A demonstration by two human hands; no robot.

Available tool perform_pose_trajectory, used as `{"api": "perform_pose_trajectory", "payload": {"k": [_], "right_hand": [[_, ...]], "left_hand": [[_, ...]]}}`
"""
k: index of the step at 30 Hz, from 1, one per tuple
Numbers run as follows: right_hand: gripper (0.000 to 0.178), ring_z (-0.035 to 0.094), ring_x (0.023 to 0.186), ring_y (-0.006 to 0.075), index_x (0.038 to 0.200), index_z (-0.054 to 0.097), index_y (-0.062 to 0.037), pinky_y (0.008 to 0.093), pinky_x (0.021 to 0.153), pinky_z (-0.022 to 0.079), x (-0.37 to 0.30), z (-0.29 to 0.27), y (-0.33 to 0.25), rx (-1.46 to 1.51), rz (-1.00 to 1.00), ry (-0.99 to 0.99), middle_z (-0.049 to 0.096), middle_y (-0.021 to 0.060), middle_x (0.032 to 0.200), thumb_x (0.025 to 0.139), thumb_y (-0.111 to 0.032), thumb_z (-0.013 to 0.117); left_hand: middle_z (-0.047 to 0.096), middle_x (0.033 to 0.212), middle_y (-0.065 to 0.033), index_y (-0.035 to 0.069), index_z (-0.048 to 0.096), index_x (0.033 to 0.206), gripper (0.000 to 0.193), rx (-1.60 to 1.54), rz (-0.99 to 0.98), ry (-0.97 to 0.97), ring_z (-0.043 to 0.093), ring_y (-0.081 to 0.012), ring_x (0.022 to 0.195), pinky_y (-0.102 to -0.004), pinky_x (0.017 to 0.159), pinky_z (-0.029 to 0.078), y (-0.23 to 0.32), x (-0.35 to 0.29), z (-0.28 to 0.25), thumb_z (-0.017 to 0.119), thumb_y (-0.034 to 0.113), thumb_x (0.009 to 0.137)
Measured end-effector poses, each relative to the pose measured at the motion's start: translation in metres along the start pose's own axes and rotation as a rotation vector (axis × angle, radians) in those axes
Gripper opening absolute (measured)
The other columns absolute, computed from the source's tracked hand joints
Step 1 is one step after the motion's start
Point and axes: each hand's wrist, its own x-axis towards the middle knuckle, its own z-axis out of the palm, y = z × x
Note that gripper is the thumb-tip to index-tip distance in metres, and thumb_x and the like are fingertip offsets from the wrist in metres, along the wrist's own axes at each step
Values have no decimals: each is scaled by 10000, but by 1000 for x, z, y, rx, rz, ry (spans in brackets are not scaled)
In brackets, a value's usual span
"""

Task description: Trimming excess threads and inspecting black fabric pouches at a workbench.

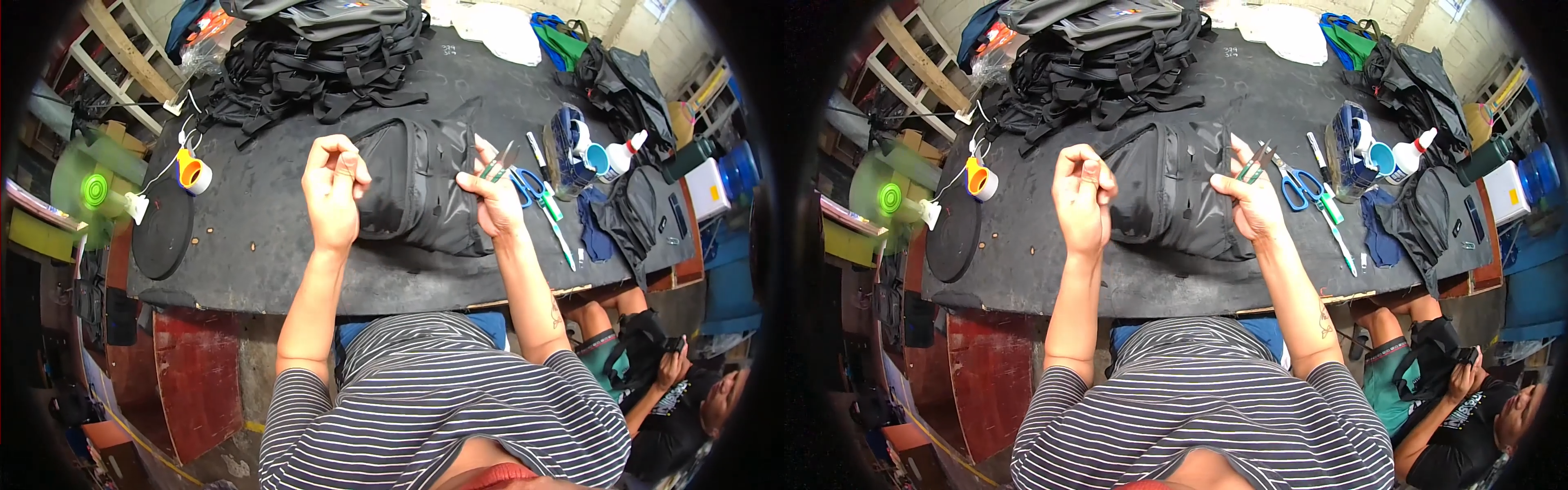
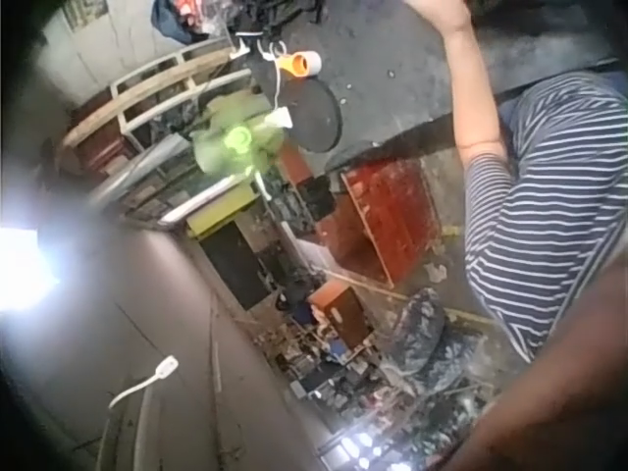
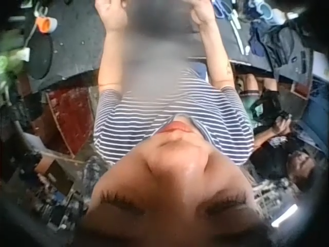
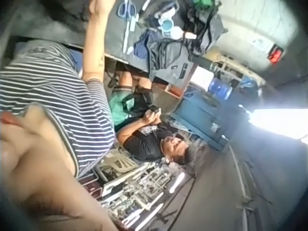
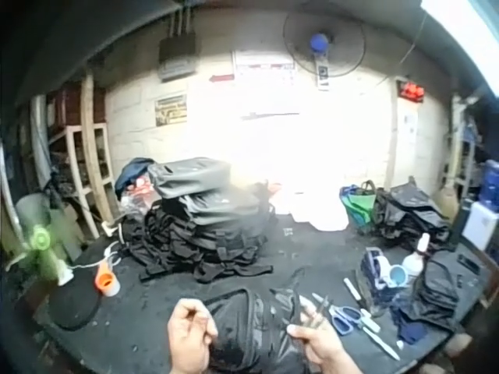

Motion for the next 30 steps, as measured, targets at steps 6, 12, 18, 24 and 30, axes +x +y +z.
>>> {"api": "perform_pose_trajectory", "payload": {"k": [6,12,18,24,30], "right_hand": [[657,566,1089,209,1365,338,1,321,951,443,19,11,-31,-27,-15,-129,563,136,1220,756,106,562],[682,583,1031,181,1383,291,-12,286,885,480,17,32,-31,-80,40,-151,578,138,1179,770,99,569],[623,539,804,106,1268,318,-45,251,686,456,27,38,11,-554,-184,-70,571,45,931,760,-34,680],[572,550,735,202,1150,355,-33,314,597,467,21,67,15,-1122,-367,63,503,95,893,744,-172,733],[404,482,836,323,1013,424,7,383,755,412,12,101,-10,-1357,-744,-98,440,148,916,750,-156,684]], "left_hand": [[632,798,-60,44,641,896,406,1131,152,-231,530,-222,751,-334,709,451,41,-7,25,808,311,640],[466,627,51,37,538,687,241,460,-360,-208,369,-23,571,-204,517,303,-1,-6,-3,709,170,791],[459,643,80,23,576,763,222,168,-340,27,368,-16,575,-195,527,311,-15,-15,-30,603,195,900],[538,796,-146,-2,537,795,133,1083,342,260,512,-266,742,-356,680,418,4,-16,-22,512,75,900],[536,791,-101,-9,520,858,177,841,259,390,510,-202,718,-305,675,423,6,-17,-24,420,97,959]]}}
